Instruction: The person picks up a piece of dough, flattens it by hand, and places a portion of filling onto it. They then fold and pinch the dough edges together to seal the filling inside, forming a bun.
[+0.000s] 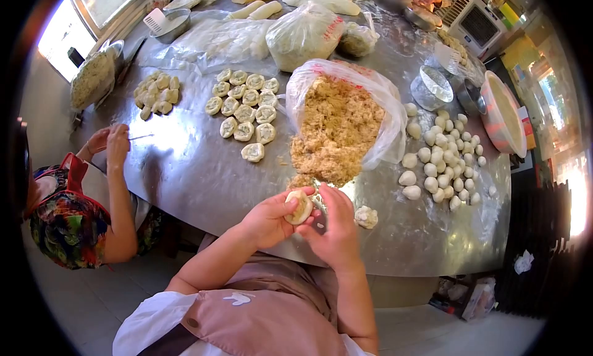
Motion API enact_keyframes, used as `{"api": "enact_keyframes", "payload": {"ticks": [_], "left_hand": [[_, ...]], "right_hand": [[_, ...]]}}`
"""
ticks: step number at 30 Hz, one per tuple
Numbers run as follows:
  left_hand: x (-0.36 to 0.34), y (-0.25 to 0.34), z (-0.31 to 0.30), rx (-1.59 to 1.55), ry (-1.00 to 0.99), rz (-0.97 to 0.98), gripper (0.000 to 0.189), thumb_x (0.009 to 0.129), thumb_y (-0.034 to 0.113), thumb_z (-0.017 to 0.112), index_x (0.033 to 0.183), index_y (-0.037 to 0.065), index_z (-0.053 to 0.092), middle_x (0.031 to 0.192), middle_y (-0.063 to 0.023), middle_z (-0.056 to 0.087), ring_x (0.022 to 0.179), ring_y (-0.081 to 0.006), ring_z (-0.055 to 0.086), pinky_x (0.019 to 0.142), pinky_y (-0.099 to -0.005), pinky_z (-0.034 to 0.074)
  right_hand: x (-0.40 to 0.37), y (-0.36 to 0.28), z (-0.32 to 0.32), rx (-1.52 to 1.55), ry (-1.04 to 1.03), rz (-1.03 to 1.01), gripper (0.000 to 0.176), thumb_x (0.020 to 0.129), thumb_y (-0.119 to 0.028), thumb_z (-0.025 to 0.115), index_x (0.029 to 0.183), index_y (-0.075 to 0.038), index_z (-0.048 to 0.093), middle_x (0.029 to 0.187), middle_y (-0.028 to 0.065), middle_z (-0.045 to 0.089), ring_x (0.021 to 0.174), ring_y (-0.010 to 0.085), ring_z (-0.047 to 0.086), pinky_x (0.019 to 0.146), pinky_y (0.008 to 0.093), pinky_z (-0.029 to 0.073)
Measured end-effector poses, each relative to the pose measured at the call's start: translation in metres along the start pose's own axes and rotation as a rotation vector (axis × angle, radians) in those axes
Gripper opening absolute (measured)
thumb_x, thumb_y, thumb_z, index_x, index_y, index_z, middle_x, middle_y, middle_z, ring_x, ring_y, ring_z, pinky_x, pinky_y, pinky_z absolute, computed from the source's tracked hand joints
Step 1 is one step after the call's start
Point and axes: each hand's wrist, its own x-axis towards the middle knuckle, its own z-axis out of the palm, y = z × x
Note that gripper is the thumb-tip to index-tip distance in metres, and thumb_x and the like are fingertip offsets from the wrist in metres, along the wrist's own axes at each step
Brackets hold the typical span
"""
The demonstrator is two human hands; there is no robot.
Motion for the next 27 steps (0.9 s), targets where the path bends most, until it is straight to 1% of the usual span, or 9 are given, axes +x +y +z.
{"api": "enact_keyframes", "payload": {"ticks": [3,6,8,13,16,19,20,24,27], "left_hand": [[0.001,-0.009,0.0,0.024,0.004,-0.032,0.038,0.098,0.019,0.048,0.134,0.005,0.043,0.119,-0.0091,0.055,0.102,-0.0154,0.057,0.079,-0.0288,0.05],[0.003,-0.01,-0.018,0.093,-0.117,-0.074,0.033,0.098,0.017,0.049,0.13,0.007,0.045,0.114,-0.0061,0.056,0.092,-0.0111,0.057,0.067,-0.0228,0.048],[0.001,-0.009,-0.025,0.191,-0.158,-0.089,0.031,0.098,0.015,0.048,0.128,0.007,0.045,0.114,-0.0049,0.055,0.093,-0.0107,0.057,0.069,-0.0225,0.049],[0.002,-0.02,-0.003,0.307,0.055,-0.01,0.032,0.099,0.013,0.045,0.129,0.005,0.044,0.118,-0.0061,0.054,0.104,-0.0149,0.056,0.084,-0.0275,0.05],[-0.005,-0.018,0.017,-0.119,-0.066,-0.047,0.034,0.1,0.011,0.041,0.133,0.004,0.041,0.122,-0.0072,0.054,0.111,-0.0179,0.054,0.094,-0.031,0.047],[-0.001,-0.022,0.018,0.029,0.008,-0.017,0.036,0.1,0.009,0.037,0.135,0.004,0.041,0.124,-0.0093,0.053,0.114,-0.0197,0.054,0.096,-0.0318,0.047],[-0.001,-0.021,0.017,0.139,0.056,-0.024,0.033,0.099,0.007,0.037,0.131,0.004,0.045,0.119,-0.0097,0.055,0.109,-0.0197,0.056,0.092,-0.0303,0.049],[0.005,-0.023,0.011,0.321,0.148,0.033,0.027,0.098,0.004,0.038,0.123,0.004,0.05,0.109,-0.0084,0.06,0.098,-0.0178,0.06,0.083,-0.0266,0.052],[0.006,-0.031,0.015,0.311,0.176,0.122,0.032,0.099,0.004,0.037,0.13,0.005,0.045,0.117,-0.0092,0.057,0.106,-0.0182,0.057,0.089,-0.029,0.049]], "right_hand": [[-0.002,0.002,0.015,-0.209,-0.013,-0.158,0.08,0.078,-0.057,0.065,0.131,0.0,0.045,0.133,0.0152,0.05,0.124,0.0388,0.045,0.104,0.046,0.034],[-0.005,-0.001,0.024,-0.237,0.017,-0.187,0.07,0.083,-0.057,0.058,0.125,-0.001,0.048,0.129,0.0134,0.055,0.127,0.0403,0.041,0.106,0.048,0.028],[-0.006,-0.003,0.029,-0.226,0.037,-0.206,0.064,0.086,-0.056,0.053,0.12,-0.002,0.05,0.126,0.0127,0.057,0.128,0.0396,0.041,0.107,0.0474,0.026],[0.001,-0.01,0.033,-0.068,0.175,-0.159,0.057,0.097,-0.054,0.034,0.108,-0.002,0.056,0.115,0.0133,0.063,0.127,0.0409,0.044,0.109,0.0471,0.024],[-0.003,0.0,0.035,0.071,0.27,-0.122,0.045,0.1,-0.042,0.037,0.102,-0.002,0.059,0.108,0.0139,0.066,0.125,0.0415,0.046,0.108,0.0479,0.027],[-0.002,-0.011,0.036,0.029,0.34,-0.081,0.03,0.098,-0.029,0.046,0.099,-0.003,0.06,0.101,0.014,0.068,0.124,0.0414,0.047,0.104,0.0484,0.033],[-0.001,-0.016,0.037,-0.002,0.356,-0.08,0.015,0.095,-0.016,0.052,0.097,-0.003,0.06,0.099,0.0133,0.068,0.122,0.0409,0.05,0.101,0.0478,0.037],[0.005,-0.021,0.045,-0.11,0.427,-0.118,0.014,0.095,-0.01,0.047,0.096,-0.002,0.059,0.094,0.0147,0.068,0.114,0.039,0.057,0.103,0.0469,0.036],[0.004,-0.015,0.051,-0.003,0.466,-0.03,0.017,0.096,-0.011,0.046,0.098,0.0,0.058,0.093,0.0133,0.069,0.112,0.0337,0.059,0.1,0.0448,0.04]]}}
